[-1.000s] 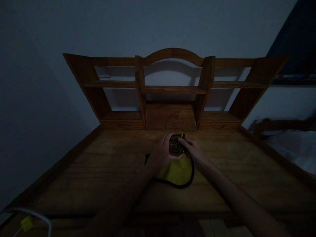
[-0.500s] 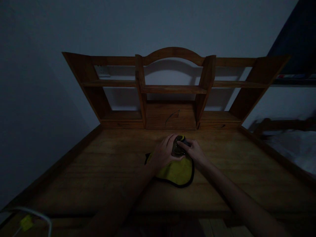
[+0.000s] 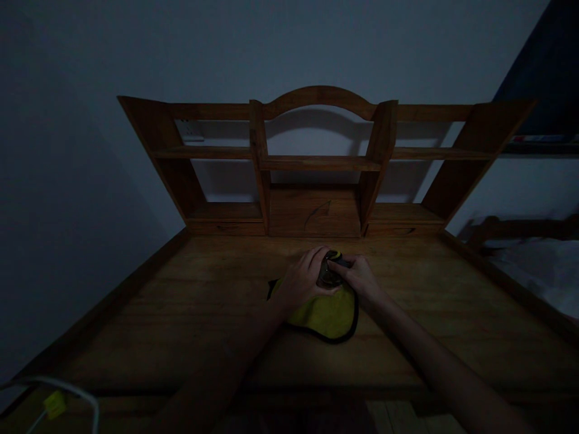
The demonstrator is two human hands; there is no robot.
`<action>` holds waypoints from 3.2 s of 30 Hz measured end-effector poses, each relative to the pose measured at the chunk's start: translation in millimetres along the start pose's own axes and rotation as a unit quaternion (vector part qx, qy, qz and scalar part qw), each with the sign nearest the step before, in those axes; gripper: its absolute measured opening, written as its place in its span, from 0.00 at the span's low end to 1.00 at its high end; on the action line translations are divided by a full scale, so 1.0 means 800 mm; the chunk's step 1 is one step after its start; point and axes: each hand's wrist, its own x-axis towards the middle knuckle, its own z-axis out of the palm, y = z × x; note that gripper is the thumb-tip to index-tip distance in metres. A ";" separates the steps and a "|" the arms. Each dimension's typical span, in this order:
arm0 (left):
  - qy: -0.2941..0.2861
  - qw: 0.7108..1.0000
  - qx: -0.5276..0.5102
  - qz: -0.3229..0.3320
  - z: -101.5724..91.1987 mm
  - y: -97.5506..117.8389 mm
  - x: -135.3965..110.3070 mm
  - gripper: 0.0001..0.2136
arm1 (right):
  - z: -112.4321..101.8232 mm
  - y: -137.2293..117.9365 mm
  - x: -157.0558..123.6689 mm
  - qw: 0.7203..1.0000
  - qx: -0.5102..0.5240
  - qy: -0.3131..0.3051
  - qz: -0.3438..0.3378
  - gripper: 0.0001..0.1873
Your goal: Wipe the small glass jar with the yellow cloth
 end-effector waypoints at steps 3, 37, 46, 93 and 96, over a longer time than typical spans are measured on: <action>0.003 1.000 -0.001 -0.010 0.001 0.000 0.000 0.38 | 0.002 -0.007 -0.003 1.000 0.018 -0.002 0.009 0.21; 0.017 0.999 -0.022 -0.028 0.002 -0.007 0.001 0.40 | 0.001 -0.012 -0.003 0.994 0.006 -0.062 -0.085 0.18; 0.010 1.000 -0.011 -0.016 0.001 -0.005 0.001 0.39 | 0.001 -0.011 -0.003 0.997 0.005 -0.048 -0.068 0.17; 0.092 0.995 -0.023 -0.039 0.003 -0.007 -0.001 0.42 | 0.007 -0.017 -0.003 0.956 0.284 -0.046 0.062 0.14; 0.100 0.994 -0.021 -0.044 0.003 -0.007 -0.001 0.41 | 0.007 -0.017 -0.002 0.947 0.307 -0.061 0.080 0.13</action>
